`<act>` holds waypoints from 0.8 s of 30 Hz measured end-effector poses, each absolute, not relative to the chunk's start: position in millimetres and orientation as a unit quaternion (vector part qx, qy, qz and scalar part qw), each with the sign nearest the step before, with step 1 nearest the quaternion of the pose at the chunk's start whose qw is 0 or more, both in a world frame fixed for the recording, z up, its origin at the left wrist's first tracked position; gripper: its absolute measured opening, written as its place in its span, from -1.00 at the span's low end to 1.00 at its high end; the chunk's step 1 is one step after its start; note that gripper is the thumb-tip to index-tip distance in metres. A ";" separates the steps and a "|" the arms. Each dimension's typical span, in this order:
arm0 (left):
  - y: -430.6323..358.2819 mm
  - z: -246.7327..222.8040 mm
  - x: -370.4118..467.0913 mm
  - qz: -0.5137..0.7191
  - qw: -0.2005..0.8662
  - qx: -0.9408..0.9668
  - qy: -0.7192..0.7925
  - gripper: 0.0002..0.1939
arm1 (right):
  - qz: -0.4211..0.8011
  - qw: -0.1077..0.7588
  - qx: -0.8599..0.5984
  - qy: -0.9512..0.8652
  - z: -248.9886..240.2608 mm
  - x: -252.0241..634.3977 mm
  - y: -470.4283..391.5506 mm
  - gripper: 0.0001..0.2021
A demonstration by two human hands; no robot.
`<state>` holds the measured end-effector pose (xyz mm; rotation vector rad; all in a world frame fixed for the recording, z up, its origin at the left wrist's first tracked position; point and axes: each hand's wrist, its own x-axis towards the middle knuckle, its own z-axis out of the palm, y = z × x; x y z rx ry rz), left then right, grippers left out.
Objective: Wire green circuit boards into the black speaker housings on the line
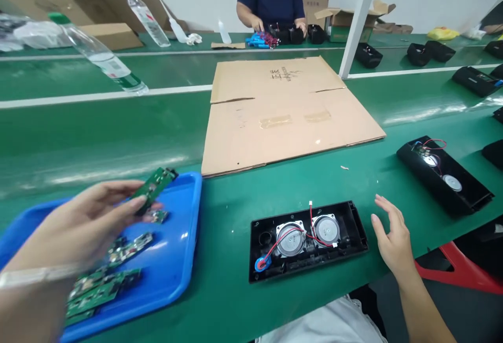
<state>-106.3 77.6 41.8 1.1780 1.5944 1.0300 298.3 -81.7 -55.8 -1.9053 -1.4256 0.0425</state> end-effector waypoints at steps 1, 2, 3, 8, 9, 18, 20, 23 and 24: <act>53.7 39.0 -100.2 0.441 0.461 0.445 0.628 -0.64 | 0.026 0.379 -0.733 -0.565 -55.0 295.8 -77.7 -0.71; 29.6 35.5 -92.6 0.454 0.494 0.422 0.610 -0.66 | 0.042 0.383 -0.723 -0.573 -55.9 293.6 -73.8 -0.71; 6.5 31.4 -83.8 0.462 0.524 0.399 0.594 -0.69 | 0.062 0.386 -0.715 -0.580 -58.2 291.8 -70.3 -0.71; -71.9 -0.3 -37.2 0.489 0.621 0.282 0.544 -0.79 | 0.112 0.378 -0.712 -0.582 -71.2 292.8 -63.0 -0.63; -79.7 -8.3 -29.3 0.498 0.638 0.255 0.528 -0.77 | 0.109 0.375 -0.711 -0.584 -71.6 294.6 -62.9 -0.63; -94.7 -43.4 1.1 0.518 0.710 0.187 0.438 -0.63 | 0.117 0.356 -0.703 -0.604 -67.3 309.2 -68.1 -0.63; -91.4 -43.7 -0.6 0.533 0.721 0.161 0.411 -0.66 | 0.118 0.354 -0.711 -0.596 -67.5 311.5 -68.7 -0.61; -88.1 -43.6 -2.9 0.556 0.726 0.136 0.382 -0.69 | 0.120 0.357 -0.721 -0.581 -68.2 314.9 -67.7 -0.61; -87.7 -43.3 -3.1 0.559 0.728 0.131 0.376 -0.71 | 0.118 0.361 -0.725 -0.574 -68.4 315.8 -67.3 -0.61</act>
